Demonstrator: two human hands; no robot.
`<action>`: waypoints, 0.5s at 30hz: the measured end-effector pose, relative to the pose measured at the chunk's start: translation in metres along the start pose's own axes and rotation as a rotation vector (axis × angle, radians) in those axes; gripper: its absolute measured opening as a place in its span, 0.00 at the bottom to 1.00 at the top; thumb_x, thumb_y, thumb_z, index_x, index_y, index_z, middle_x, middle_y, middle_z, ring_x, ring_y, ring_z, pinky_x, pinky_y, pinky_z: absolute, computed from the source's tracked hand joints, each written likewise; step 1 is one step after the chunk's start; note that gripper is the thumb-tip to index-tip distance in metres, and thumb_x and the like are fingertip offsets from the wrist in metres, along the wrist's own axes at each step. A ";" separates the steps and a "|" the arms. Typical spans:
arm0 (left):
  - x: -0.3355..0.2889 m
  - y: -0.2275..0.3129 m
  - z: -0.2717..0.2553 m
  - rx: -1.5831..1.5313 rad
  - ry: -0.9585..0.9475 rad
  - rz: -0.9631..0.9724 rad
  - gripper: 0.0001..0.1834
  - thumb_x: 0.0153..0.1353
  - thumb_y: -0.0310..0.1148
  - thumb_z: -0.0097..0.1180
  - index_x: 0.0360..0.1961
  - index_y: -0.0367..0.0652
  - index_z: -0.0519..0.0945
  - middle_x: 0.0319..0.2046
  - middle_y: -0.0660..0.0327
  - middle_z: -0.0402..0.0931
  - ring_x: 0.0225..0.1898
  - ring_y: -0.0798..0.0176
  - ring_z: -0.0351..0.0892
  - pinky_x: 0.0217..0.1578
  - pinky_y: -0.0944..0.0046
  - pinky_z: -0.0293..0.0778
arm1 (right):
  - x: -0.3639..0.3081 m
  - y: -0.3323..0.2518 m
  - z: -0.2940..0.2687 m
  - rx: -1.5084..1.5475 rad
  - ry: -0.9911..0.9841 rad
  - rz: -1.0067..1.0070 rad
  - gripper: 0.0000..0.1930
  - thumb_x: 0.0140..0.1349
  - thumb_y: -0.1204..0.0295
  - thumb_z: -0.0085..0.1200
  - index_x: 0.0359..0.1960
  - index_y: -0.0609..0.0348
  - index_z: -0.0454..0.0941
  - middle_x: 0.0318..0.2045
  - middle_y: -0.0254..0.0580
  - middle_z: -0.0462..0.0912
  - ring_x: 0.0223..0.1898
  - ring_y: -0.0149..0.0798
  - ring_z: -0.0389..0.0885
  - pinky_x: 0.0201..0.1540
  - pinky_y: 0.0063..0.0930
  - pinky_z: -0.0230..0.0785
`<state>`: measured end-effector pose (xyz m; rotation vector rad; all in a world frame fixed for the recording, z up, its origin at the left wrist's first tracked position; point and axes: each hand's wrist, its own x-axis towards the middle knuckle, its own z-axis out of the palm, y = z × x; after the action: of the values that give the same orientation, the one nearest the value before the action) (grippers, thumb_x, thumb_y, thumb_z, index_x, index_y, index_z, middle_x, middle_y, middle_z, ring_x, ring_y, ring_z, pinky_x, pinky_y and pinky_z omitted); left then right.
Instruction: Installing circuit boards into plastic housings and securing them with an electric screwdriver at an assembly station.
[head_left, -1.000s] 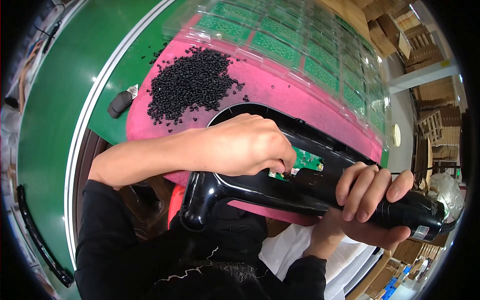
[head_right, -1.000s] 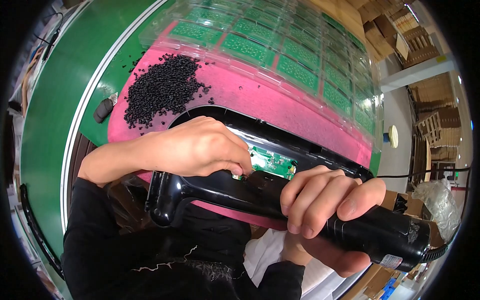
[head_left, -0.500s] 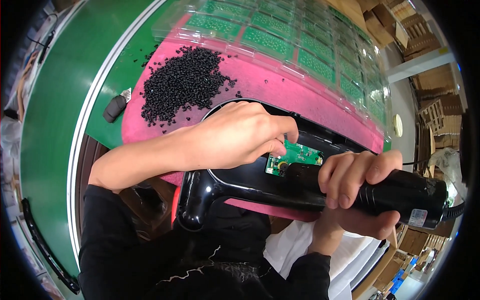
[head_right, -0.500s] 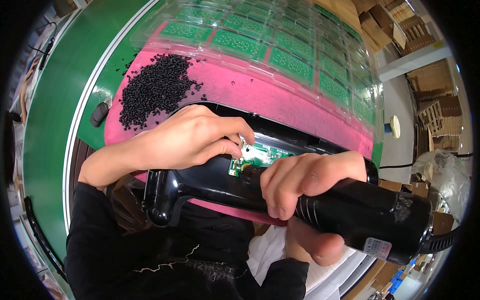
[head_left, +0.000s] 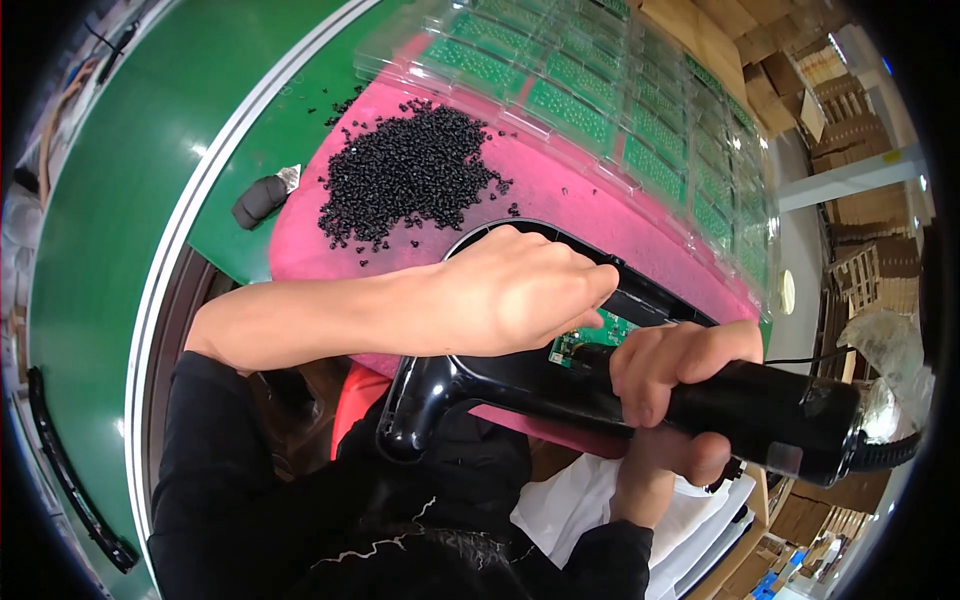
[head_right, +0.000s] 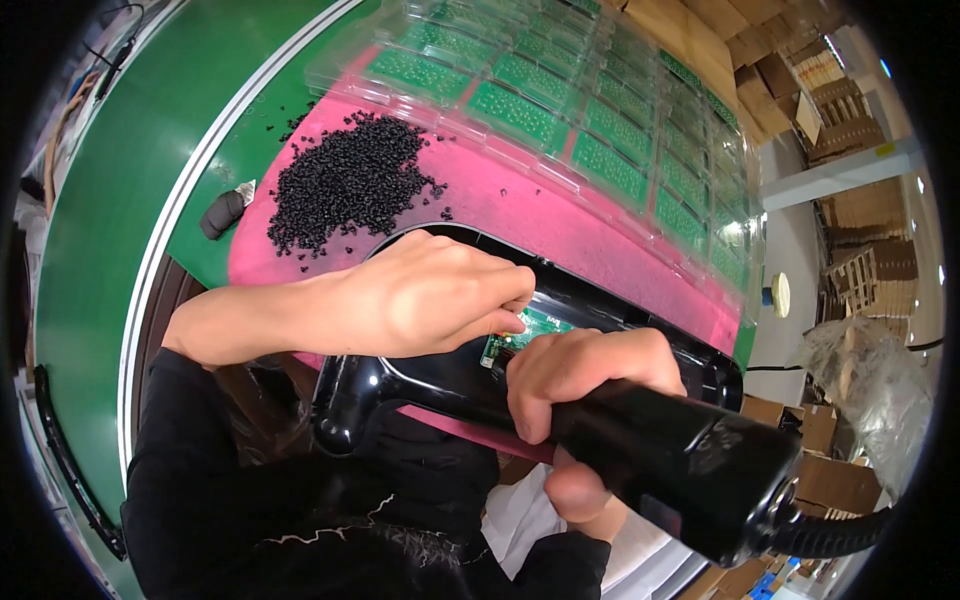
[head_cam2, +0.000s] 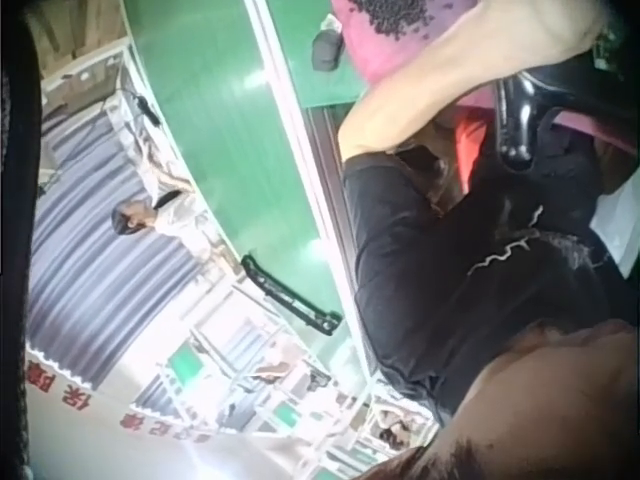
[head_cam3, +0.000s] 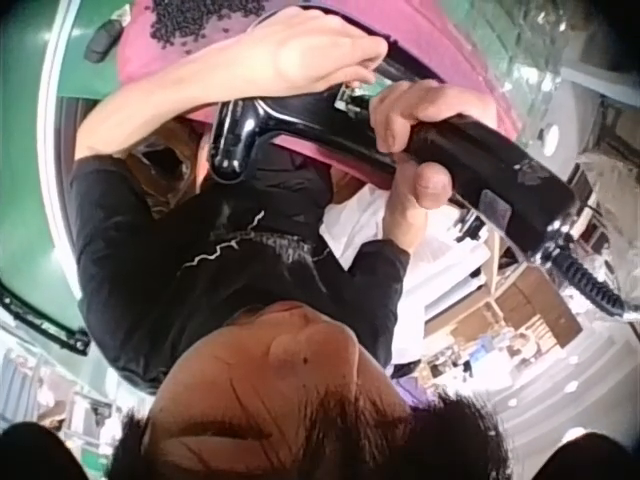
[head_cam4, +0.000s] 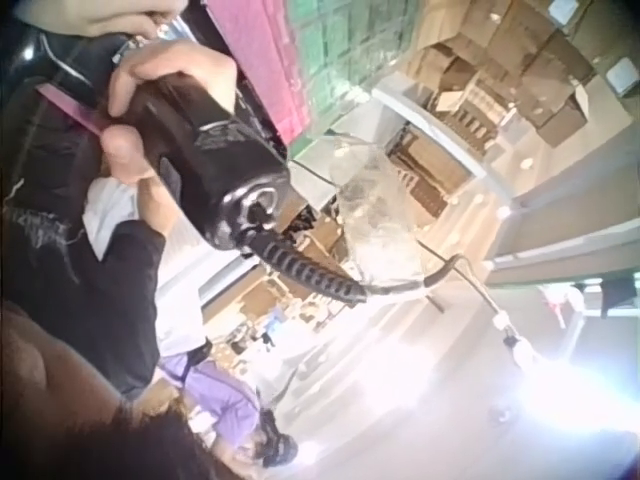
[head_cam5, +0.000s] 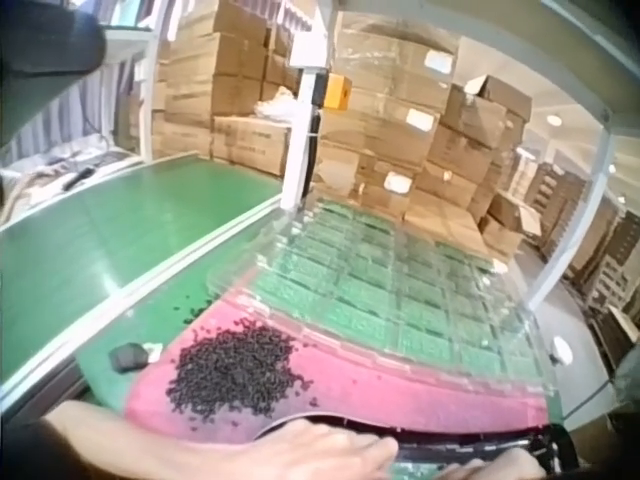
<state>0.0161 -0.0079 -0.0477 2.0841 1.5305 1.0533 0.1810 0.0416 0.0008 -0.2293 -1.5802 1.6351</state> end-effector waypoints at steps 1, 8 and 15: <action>0.000 0.000 -0.001 -0.006 -0.012 0.022 0.11 0.59 0.33 0.59 0.30 0.39 0.72 0.24 0.53 0.74 0.28 0.44 0.77 0.25 0.50 0.69 | 0.000 0.001 -0.002 -0.002 -0.002 -0.004 0.32 0.49 0.43 0.67 0.36 0.54 0.64 0.12 0.28 0.68 0.10 0.26 0.64 0.16 0.23 0.62; -0.002 -0.003 -0.004 -0.026 -0.183 0.094 0.09 0.53 0.30 0.62 0.34 0.39 0.77 0.30 0.58 0.77 0.35 0.50 0.79 0.31 0.53 0.74 | -0.003 -0.007 -0.018 0.110 -0.009 -0.208 0.32 0.48 0.44 0.68 0.35 0.55 0.65 0.13 0.31 0.71 0.10 0.31 0.68 0.16 0.26 0.64; 0.005 0.001 -0.003 -0.194 -0.096 0.156 0.07 0.54 0.31 0.63 0.32 0.39 0.81 0.28 0.58 0.78 0.32 0.53 0.80 0.30 0.57 0.74 | 0.002 -0.026 -0.030 0.157 0.016 -0.395 0.25 0.58 0.48 0.59 0.38 0.54 0.64 0.15 0.26 0.69 0.12 0.23 0.65 0.20 0.16 0.57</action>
<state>0.0151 -0.0038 -0.0434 2.1113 1.1860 1.0912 0.2096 0.0613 0.0188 0.1450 -1.3726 1.4305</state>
